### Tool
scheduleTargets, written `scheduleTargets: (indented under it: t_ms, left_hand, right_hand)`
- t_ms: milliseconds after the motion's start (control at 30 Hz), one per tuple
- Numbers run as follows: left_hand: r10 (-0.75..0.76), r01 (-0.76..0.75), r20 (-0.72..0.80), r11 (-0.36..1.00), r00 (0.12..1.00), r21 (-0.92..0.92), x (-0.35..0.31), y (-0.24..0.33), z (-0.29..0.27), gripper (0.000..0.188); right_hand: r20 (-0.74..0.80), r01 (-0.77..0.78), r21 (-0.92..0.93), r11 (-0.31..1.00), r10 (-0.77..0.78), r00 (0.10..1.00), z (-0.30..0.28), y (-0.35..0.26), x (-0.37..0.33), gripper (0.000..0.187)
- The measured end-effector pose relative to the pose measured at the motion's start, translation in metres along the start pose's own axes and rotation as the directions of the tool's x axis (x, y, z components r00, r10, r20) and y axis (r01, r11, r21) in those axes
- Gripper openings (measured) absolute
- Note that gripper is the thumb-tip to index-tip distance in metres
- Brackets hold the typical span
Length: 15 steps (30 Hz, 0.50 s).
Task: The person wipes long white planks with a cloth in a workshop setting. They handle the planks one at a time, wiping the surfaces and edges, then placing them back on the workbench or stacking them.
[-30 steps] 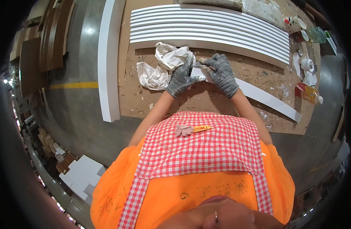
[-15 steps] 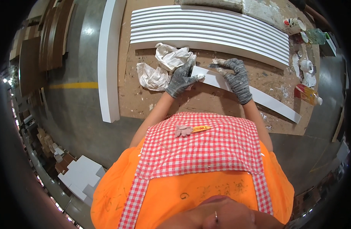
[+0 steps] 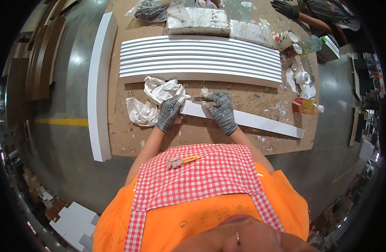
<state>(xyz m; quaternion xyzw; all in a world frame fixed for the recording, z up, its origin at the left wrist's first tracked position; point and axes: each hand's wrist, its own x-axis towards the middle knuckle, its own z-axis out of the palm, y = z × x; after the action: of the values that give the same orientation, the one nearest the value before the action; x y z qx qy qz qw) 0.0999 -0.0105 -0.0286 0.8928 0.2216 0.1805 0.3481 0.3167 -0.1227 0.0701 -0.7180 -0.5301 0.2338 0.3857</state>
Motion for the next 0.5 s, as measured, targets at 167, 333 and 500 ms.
scheduleTargets:
  t_ms: [167,333,500]
  left_hand:
    - [0.022,-0.019,-0.039,0.997,0.999,0.078,0.001,0.003,-0.001,0.051]
    - [0.098,-0.078,-0.105,0.981,0.99,0.176,0.009,0.015,-0.008,0.032]
    - [-0.172,0.157,-0.123,0.98,0.977,-0.123,0.004,0.006,0.004,0.035]
  right_hand:
    - [0.017,0.021,-0.032,0.999,-0.021,1.0,0.01,0.012,-0.007,0.027]
    - [0.014,0.078,-0.07,0.995,-0.077,0.997,0.014,0.011,-0.009,0.027]
    - [-0.012,0.113,-0.1,0.988,-0.115,0.993,0.013,0.006,-0.007,0.024]
